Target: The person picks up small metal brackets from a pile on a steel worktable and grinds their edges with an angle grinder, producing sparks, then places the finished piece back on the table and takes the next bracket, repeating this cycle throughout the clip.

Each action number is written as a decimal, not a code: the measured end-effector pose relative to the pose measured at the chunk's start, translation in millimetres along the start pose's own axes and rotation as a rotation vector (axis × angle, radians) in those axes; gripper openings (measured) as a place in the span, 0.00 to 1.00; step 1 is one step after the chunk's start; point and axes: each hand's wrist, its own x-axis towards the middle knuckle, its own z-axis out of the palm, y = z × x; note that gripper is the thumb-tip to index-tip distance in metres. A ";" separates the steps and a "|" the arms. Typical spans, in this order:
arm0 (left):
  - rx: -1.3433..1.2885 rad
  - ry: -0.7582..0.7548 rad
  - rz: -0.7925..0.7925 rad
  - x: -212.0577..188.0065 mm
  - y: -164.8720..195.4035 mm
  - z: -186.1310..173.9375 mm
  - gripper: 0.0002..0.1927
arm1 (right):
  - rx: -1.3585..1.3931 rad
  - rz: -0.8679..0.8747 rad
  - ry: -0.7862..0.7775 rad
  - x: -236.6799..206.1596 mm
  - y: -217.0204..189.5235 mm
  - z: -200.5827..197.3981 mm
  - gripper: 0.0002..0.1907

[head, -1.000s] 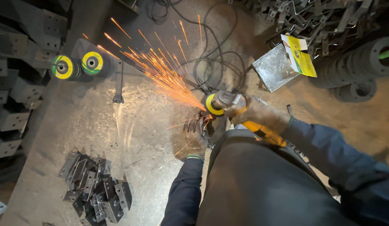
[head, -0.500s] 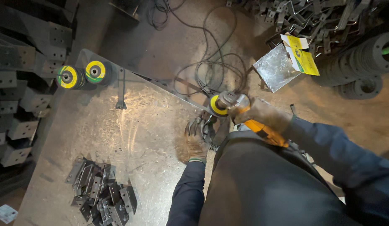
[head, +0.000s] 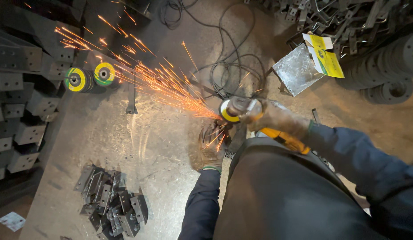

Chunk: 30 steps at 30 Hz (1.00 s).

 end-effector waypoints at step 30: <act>-0.003 0.028 -0.024 4.5 4.7 -3.7 0.17 | -0.311 -0.244 -0.084 17.9 30.2 -26.2 0.13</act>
